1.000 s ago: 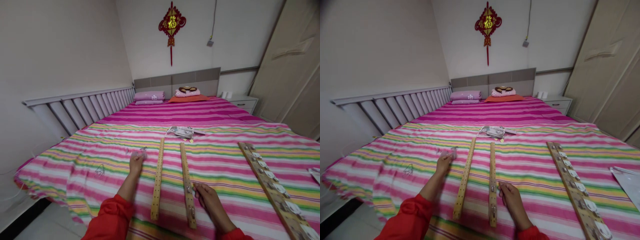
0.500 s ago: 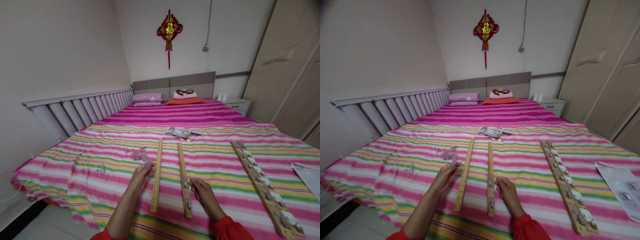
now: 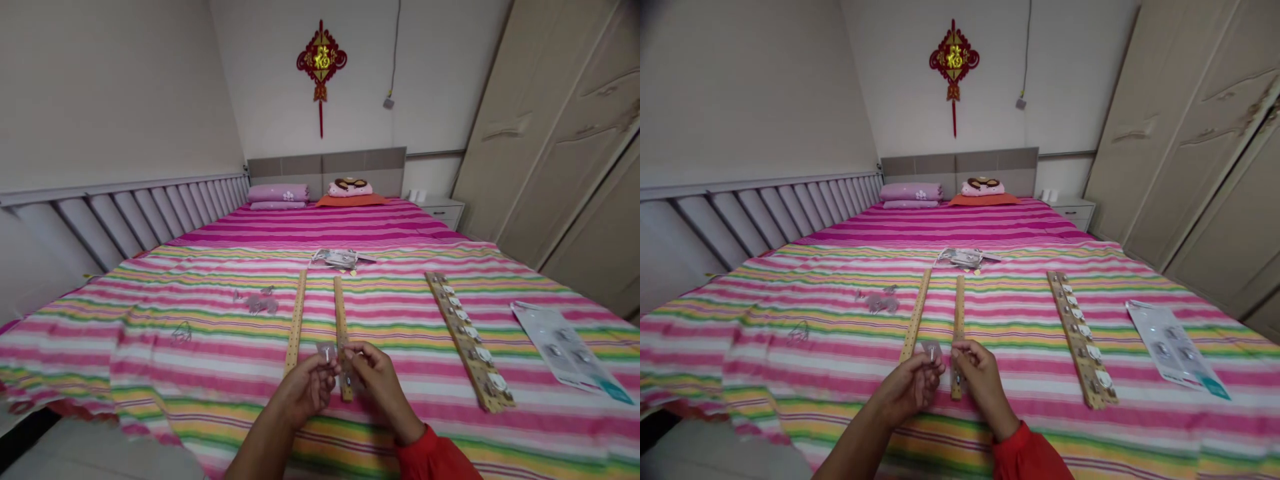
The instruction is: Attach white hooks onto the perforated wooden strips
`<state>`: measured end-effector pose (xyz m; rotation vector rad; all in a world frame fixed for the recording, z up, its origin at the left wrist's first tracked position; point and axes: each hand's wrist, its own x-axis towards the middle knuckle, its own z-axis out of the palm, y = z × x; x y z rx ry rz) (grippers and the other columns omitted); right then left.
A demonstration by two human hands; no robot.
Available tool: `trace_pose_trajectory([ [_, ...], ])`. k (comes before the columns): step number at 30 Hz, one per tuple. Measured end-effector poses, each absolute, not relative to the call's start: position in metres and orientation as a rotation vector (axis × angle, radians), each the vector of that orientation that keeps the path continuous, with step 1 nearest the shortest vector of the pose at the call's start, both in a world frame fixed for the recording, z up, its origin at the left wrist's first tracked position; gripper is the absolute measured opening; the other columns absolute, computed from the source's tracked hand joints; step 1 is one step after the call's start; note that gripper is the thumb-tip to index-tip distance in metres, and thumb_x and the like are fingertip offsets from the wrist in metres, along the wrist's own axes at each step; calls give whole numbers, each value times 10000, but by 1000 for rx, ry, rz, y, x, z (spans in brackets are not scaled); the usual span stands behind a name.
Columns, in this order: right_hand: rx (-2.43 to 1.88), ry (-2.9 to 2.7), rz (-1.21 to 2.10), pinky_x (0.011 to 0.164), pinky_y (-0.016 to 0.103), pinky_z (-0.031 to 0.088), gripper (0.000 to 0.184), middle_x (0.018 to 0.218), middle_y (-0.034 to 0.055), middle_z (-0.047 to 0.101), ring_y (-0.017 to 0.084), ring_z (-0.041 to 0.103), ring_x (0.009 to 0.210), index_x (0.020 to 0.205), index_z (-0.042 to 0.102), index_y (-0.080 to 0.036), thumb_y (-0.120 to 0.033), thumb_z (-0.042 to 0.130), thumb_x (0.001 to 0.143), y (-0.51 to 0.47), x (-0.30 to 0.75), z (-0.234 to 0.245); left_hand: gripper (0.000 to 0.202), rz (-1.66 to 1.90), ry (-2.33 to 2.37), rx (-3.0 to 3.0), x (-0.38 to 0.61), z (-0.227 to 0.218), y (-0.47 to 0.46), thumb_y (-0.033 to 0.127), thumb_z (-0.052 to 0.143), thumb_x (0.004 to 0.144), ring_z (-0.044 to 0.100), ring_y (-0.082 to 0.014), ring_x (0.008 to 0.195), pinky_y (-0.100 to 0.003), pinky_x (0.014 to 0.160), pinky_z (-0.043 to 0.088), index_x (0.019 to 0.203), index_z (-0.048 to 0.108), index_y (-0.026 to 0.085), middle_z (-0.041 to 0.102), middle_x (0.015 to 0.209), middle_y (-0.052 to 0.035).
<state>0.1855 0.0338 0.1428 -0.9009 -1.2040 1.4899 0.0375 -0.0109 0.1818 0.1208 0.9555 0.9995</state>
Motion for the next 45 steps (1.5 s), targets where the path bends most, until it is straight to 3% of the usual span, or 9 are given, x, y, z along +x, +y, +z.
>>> trace_pose_trajectory([
  [9, -835, -1308, 1430, 523, 249, 426, 368, 651, 14, 638, 140, 552, 560, 846, 710, -179, -499, 731, 665, 17, 197, 166, 98, 939, 1086, 289, 58, 177, -16, 207, 603, 700, 508, -25, 417, -113, 386, 280, 689, 606, 110, 627, 613, 3],
  [15, -856, -1436, 1094, 496, 243, 364, 279, 660, 4, 549, 119, 449, 544, 734, 727, -197, -470, 721, 678, 11, 199, 172, 202, 1066, 1676, 1174, 55, 178, -18, 296, 567, 734, 524, -115, 526, -211, 518, 336, 575, 541, 175, 553, 539, 17],
  [20, -910, -1362, 1225, 473, 242, 338, 390, 562, -10, 520, 120, 417, 511, 660, 673, -179, -566, 658, 704, 11, 196, 159, 105, 954, 2151, 1768, 44, 188, -20, 246, 525, 781, 533, -133, 626, -227, 568, 304, 692, 571, 216, 600, 699, 0],
  [24, -942, -1306, 1302, 470, 241, 336, 434, 530, -16, 532, 122, 425, 498, 687, 671, -173, -604, 698, 636, 13, 194, 149, 127, 943, 2046, 1895, 44, 189, -19, 261, 506, 800, 536, -151, 655, -239, 598, 327, 700, 570, 216, 601, 737, -25],
  [29, -989, -1270, 1280, 453, 230, 325, 459, 509, -23, 531, 102, 406, 471, 609, 624, -172, -619, 724, 585, 13, 194, 149, 164, 1088, 1860, 1807, 50, 184, -18, 283, 538, 769, 486, -155, 592, -257, 580, 308, 619, 550, 219, 555, 624, -17],
  [35, -965, -1214, 1389, 454, 245, 406, 465, 497, -13, 563, 125, 477, 468, 598, 619, -180, -630, 732, 564, 9, 191, 148, 184, 1172, 1853, 1749, 55, 176, -15, 271, 555, 750, 475, -144, 569, -255, 572, 313, 576, 534, 214, 525, 582, -5],
  [45, -993, -1178, 1333, 513, 251, 383, 409, 529, 2, 600, 131, 490, 520, 590, 653, -162, -561, 741, 590, 26, 196, 137, 229, 1214, 1704, 1557, 55, 176, -14, 353, 522, 816, 573, -149, 649, -238, 605, 404, 690, 633, 197, 631, 666, -16],
])
